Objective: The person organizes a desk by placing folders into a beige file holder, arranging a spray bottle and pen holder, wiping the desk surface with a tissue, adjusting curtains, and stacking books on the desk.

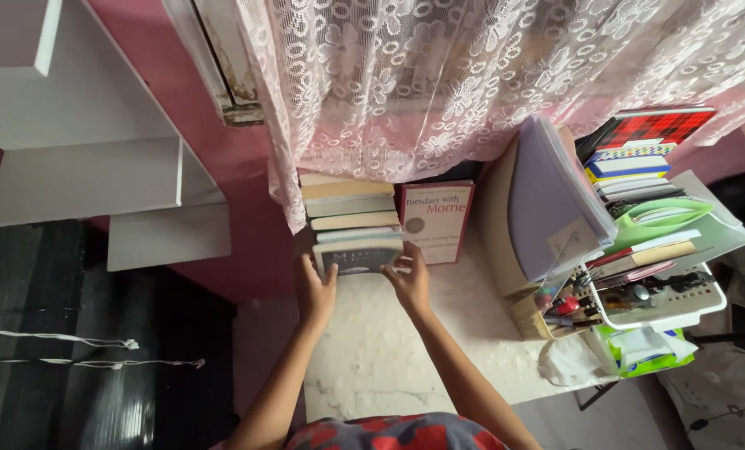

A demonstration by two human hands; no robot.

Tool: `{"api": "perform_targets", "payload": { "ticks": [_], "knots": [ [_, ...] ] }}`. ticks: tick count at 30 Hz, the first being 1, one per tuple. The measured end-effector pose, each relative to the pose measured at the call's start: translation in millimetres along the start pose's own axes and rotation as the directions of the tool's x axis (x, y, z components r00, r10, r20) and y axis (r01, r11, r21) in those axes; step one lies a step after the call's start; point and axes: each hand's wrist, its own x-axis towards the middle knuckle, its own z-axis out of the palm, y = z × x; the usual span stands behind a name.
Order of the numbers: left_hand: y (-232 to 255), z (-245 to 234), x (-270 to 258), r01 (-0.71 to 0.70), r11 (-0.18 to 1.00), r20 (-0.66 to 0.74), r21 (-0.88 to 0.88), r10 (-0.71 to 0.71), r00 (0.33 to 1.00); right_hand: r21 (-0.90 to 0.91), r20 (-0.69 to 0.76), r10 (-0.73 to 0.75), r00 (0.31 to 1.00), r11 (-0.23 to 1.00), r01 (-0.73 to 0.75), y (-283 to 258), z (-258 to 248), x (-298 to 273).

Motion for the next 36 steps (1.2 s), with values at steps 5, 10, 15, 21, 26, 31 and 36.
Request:
{"api": "perform_targets", "payload": {
  "ticks": [5,10,15,21,26,31,36],
  "knots": [
    [5.2,-15.2,-2.5,0.025,0.997,0.014,-0.075,-0.024,1.000,-0.111,-0.033,-0.120,0.992,0.987,0.115,24.1,-8.4,7.8],
    [2.3,11.9,-21.9,-0.021,0.998,-0.011,-0.062,0.020,1.000,-0.114,-0.038,-0.074,0.997,0.991,0.070,32.3,-20.6,4.5],
    [25.4,47.3,-17.3,-0.094,0.995,0.080,-0.023,0.096,0.992,-0.209,-0.093,-0.124,0.988,0.973,0.102,41.0,-49.3,24.4],
    [96.3,82.3,-26.9,-0.220,0.963,0.396,-0.153,0.264,0.880,0.030,-0.297,-0.065,0.953,0.997,0.077,134.2,-117.6,77.2],
    [88.2,139.0,-34.6,-0.094,0.994,0.692,-0.047,0.101,0.715,0.763,-0.357,0.236,0.904,0.632,0.136,109.4,-132.2,101.0],
    [100.5,150.2,-48.0,0.067,0.991,0.719,-0.119,0.039,0.694,-0.084,-0.234,-0.187,0.954,0.982,0.172,61.5,-93.1,78.3],
    [97.5,145.4,-52.4,0.185,0.967,0.717,-0.174,-0.004,0.697,0.010,-0.208,-0.031,0.978,0.999,0.033,98.8,-59.4,35.3]
  ]
}}
